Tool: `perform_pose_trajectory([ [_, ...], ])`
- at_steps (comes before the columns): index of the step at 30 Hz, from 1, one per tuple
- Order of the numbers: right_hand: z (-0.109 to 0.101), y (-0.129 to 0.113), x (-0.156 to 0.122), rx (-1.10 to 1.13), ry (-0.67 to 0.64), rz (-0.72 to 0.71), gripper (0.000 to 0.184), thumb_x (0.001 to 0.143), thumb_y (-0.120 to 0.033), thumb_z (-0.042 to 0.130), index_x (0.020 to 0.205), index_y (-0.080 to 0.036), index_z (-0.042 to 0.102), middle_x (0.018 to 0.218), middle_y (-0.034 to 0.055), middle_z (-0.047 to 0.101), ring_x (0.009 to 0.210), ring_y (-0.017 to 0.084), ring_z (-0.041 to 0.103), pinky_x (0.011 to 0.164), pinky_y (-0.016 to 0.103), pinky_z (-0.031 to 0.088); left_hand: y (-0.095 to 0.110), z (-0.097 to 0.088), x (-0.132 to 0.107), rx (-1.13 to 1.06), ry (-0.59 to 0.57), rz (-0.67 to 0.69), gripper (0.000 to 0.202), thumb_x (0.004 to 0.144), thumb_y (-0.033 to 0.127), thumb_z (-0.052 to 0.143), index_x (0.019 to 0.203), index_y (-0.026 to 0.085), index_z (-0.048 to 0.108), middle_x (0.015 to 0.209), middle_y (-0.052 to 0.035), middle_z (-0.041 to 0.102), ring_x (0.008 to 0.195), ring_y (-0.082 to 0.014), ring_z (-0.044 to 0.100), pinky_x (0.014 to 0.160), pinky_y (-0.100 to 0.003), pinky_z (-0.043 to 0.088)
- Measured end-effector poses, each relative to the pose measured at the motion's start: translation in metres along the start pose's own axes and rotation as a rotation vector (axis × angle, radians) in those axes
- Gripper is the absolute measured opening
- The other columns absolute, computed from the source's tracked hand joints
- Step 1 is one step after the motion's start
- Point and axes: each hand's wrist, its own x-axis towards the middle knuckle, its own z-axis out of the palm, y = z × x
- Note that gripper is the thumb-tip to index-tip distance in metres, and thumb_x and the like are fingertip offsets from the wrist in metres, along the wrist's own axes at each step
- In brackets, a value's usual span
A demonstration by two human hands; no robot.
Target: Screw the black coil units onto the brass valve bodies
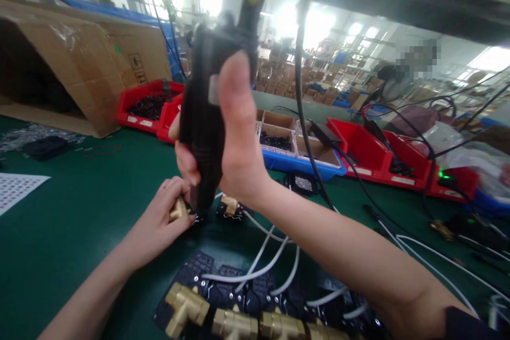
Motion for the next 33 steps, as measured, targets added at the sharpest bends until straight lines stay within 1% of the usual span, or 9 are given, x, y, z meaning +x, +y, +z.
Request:
perform_pose_trajectory([
  [3, -0.001, -0.009, 0.000, -0.002, 0.023, 0.027, 0.093, 0.095, -0.088, 0.000, 0.061, -0.021, 0.053, 0.044, 0.0001, 0.046, 0.037, 0.012, 0.042, 0.037, 0.024, 0.035, -0.002, -0.009, -0.001, 0.029, 0.098, -0.006, 0.042, 0.073, 0.053, 0.070, 0.101, 0.024, 0.063, 0.105, -0.0043, 0.060, 0.099, -0.0283, 0.058, 0.090, -0.043, 0.050],
  [5, -0.001, -0.011, -0.001, -0.040, 0.031, 0.017, 0.090, 0.094, -0.091, 0.009, 0.058, -0.020, 0.050, 0.044, -0.0003, 0.045, 0.036, 0.010, 0.041, 0.036, 0.023, 0.034, -0.003, -0.015, -0.003, -0.028, 0.126, -0.071, 0.048, 0.068, 0.055, 0.076, 0.103, 0.024, 0.063, 0.103, -0.0037, 0.061, 0.097, -0.0282, 0.062, 0.088, -0.043, 0.052],
  [8, 0.000, -0.012, -0.003, -0.056, 0.020, -0.023, 0.085, 0.090, -0.096, 0.028, 0.058, -0.020, 0.049, 0.047, -0.0019, 0.046, 0.037, 0.009, 0.042, 0.037, 0.021, 0.033, -0.003, -0.023, -0.006, -0.180, 0.042, -0.210, 0.046, 0.066, 0.049, 0.078, 0.102, 0.023, 0.066, 0.105, -0.0055, 0.071, 0.099, -0.0296, 0.070, 0.089, -0.041, 0.055],
  [12, 0.000, -0.023, 0.004, 0.089, 0.060, 0.033, 0.097, 0.092, -0.088, -0.009, 0.057, -0.020, 0.051, 0.041, -0.0017, 0.041, 0.033, 0.009, 0.039, 0.036, 0.022, 0.034, 0.000, -0.023, -0.006, -0.316, -0.031, -0.224, 0.037, 0.069, 0.043, 0.070, 0.099, 0.022, 0.074, 0.096, -0.0056, 0.078, 0.085, -0.0262, 0.072, 0.075, -0.035, 0.054],
  [14, 0.000, -0.028, 0.008, 0.137, 0.072, -0.010, 0.098, 0.091, -0.086, -0.014, 0.056, -0.020, 0.050, 0.039, -0.0013, 0.040, 0.032, 0.009, 0.037, 0.034, 0.023, 0.033, 0.003, -0.020, -0.005, -0.344, -0.019, -0.188, 0.030, 0.070, 0.043, 0.069, 0.091, 0.022, 0.076, 0.088, -0.0042, 0.077, 0.079, -0.0239, 0.070, 0.071, -0.032, 0.053],
  [17, -0.002, -0.024, 0.009, 0.049, 0.087, -0.062, 0.094, 0.096, -0.086, -0.002, 0.058, -0.020, 0.053, 0.043, -0.0001, 0.045, 0.035, 0.010, 0.041, 0.034, 0.023, 0.035, 0.006, -0.011, -0.003, -0.342, 0.048, -0.159, 0.026, 0.073, 0.047, 0.072, 0.071, 0.021, 0.071, 0.071, -0.0014, 0.069, 0.067, -0.0186, 0.062, 0.062, -0.027, 0.048],
  [20, -0.001, -0.011, 0.004, -0.048, 0.050, -0.021, 0.082, 0.096, -0.090, 0.028, 0.059, -0.021, 0.055, 0.048, -0.0005, 0.050, 0.038, 0.010, 0.046, 0.036, 0.022, 0.038, 0.006, -0.003, -0.003, -0.342, 0.144, -0.148, 0.045, 0.081, 0.057, 0.070, 0.057, 0.020, 0.064, 0.058, -0.0002, 0.060, 0.054, -0.0131, 0.049, 0.052, -0.025, 0.036],
  [27, 0.007, 0.014, -0.003, -0.039, -0.004, -0.152, 0.062, 0.098, -0.067, 0.055, 0.058, -0.021, 0.049, 0.055, -0.0008, 0.052, 0.049, 0.010, 0.050, 0.046, 0.022, 0.040, -0.006, 0.002, -0.005, -0.369, 0.200, -0.185, 0.059, 0.076, 0.073, 0.074, 0.054, 0.019, 0.066, 0.050, -0.0023, 0.059, 0.049, -0.0135, 0.048, 0.049, -0.025, 0.035],
  [33, 0.011, 0.020, -0.001, -0.086, 0.020, -0.194, 0.046, 0.100, -0.052, 0.047, 0.063, -0.023, 0.050, 0.056, -0.0023, 0.054, 0.048, 0.012, 0.052, 0.046, 0.024, 0.041, -0.007, 0.003, -0.005, -0.400, 0.218, -0.207, 0.064, 0.068, 0.080, 0.077, 0.055, 0.019, 0.067, 0.049, -0.0005, 0.056, 0.046, -0.0109, 0.041, 0.046, -0.023, 0.031],
])
